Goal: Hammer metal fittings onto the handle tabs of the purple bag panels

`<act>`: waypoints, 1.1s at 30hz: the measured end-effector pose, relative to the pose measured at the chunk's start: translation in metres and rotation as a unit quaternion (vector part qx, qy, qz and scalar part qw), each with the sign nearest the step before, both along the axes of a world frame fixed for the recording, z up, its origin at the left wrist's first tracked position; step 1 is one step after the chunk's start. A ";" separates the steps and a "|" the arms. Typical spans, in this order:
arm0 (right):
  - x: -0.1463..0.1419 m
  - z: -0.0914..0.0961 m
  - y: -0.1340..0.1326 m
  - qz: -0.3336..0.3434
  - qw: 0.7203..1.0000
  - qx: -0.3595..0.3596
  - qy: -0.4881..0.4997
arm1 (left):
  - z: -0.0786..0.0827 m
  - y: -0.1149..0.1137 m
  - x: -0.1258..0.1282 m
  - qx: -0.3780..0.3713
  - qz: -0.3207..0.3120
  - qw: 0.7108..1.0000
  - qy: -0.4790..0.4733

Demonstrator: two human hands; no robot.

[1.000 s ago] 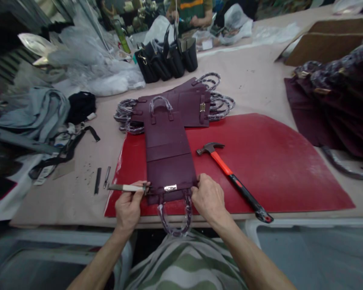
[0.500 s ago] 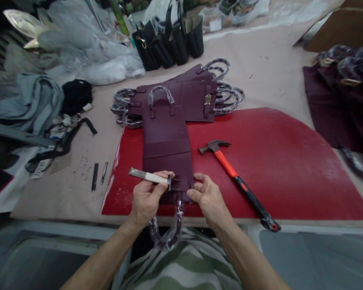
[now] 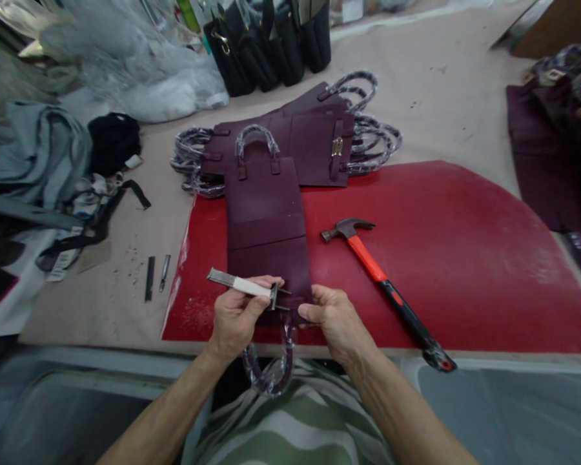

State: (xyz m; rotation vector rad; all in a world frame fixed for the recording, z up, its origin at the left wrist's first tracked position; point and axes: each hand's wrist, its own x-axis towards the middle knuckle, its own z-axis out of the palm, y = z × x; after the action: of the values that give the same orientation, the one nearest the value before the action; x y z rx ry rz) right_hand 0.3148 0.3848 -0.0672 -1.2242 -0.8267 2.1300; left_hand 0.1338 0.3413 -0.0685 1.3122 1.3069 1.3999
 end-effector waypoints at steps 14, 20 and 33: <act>-0.003 0.003 -0.004 -0.013 0.999 0.022 -0.044 | -0.002 0.002 0.006 0.100 0.007 0.987 0.122; 0.000 0.005 -0.007 -0.032 0.995 0.084 -0.033 | -0.006 0.008 0.009 0.071 0.010 0.990 0.120; 0.002 -0.010 -0.014 -0.015 0.982 0.177 -0.060 | -0.008 0.007 0.013 0.035 0.030 0.988 0.145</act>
State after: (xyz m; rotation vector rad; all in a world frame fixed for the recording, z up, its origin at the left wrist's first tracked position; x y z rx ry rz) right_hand 0.3166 0.3710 -0.0772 -1.1712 -1.1737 1.7989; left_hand 0.1468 0.3483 -0.0760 1.5815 1.5101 1.3411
